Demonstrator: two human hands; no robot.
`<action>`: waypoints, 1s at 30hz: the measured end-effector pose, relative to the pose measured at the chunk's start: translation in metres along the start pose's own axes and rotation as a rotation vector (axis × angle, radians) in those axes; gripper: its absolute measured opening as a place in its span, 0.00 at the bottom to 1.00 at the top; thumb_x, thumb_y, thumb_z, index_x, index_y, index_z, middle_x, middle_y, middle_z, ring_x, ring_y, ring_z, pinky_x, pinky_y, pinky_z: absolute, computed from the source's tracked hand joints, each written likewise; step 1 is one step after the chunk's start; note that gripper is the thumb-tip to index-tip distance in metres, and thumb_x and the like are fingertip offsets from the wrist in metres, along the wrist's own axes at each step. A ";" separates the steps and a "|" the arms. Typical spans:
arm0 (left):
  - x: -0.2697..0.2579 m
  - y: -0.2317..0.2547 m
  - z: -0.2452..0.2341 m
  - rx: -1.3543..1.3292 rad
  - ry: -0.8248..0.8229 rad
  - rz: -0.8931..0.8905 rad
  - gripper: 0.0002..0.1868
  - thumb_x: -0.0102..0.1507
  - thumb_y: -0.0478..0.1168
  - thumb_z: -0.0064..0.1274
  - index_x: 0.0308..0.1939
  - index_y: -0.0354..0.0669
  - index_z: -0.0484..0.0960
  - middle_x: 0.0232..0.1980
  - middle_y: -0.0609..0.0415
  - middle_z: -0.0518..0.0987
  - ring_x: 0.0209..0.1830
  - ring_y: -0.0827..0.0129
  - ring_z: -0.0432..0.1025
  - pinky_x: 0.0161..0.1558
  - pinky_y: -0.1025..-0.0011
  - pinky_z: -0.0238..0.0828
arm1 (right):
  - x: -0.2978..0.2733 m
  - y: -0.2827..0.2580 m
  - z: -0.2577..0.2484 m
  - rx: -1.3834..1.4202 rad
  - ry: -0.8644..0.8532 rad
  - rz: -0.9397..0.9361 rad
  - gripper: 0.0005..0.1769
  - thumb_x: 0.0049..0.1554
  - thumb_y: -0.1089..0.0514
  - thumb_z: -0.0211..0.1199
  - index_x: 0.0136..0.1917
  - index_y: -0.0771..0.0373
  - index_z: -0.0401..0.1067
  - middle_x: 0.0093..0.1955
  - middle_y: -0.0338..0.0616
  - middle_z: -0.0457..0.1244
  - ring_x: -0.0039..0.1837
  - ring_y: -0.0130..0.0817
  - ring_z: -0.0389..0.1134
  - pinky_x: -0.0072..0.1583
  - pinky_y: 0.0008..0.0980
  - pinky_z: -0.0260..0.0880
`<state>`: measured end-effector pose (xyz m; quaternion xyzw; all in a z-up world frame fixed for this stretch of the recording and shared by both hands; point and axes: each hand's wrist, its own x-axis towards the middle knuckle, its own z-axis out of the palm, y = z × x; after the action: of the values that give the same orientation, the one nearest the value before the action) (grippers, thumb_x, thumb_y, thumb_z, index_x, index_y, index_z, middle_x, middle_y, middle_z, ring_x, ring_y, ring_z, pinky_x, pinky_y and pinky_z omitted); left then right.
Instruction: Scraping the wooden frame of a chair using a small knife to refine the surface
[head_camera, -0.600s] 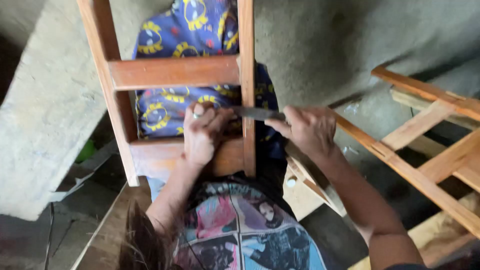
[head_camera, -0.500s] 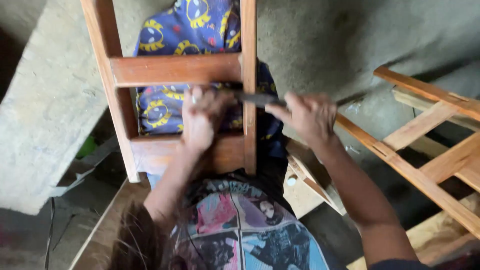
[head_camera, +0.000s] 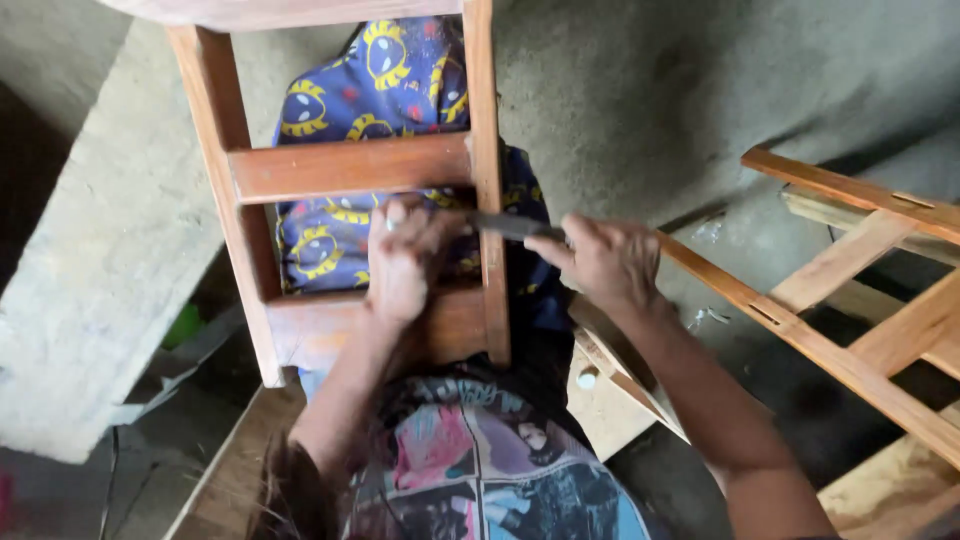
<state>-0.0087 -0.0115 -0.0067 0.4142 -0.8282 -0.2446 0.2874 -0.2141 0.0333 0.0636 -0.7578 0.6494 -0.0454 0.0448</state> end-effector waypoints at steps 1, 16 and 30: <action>0.002 -0.003 0.000 -0.010 -0.025 -0.020 0.02 0.55 0.43 0.50 0.28 0.53 0.75 0.21 0.62 0.66 0.33 0.69 0.63 0.41 0.72 0.58 | 0.001 0.001 0.002 0.013 -0.030 0.009 0.30 0.50 0.37 0.57 0.21 0.54 0.48 0.13 0.33 0.44 0.17 0.27 0.47 0.25 0.19 0.49; -0.007 -0.004 0.003 -0.039 -0.046 -0.046 0.02 0.56 0.40 0.48 0.32 0.53 0.77 0.22 0.60 0.65 0.33 0.67 0.62 0.42 0.70 0.59 | -0.001 0.001 0.003 -0.013 -0.022 0.010 0.28 0.46 0.35 0.58 0.21 0.54 0.52 0.14 0.36 0.47 0.19 0.33 0.53 0.25 0.25 0.52; -0.005 0.003 -0.006 0.024 -0.111 -0.034 0.02 0.56 0.39 0.48 0.30 0.53 0.76 0.22 0.60 0.63 0.29 0.66 0.58 0.36 0.71 0.55 | 0.003 -0.008 -0.013 0.012 -0.005 0.022 0.29 0.47 0.38 0.59 0.20 0.53 0.48 0.13 0.35 0.45 0.16 0.30 0.48 0.24 0.22 0.49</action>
<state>-0.0036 -0.0071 -0.0019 0.4175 -0.8386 -0.2622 0.2317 -0.2074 0.0317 0.0777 -0.7503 0.6574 -0.0468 0.0514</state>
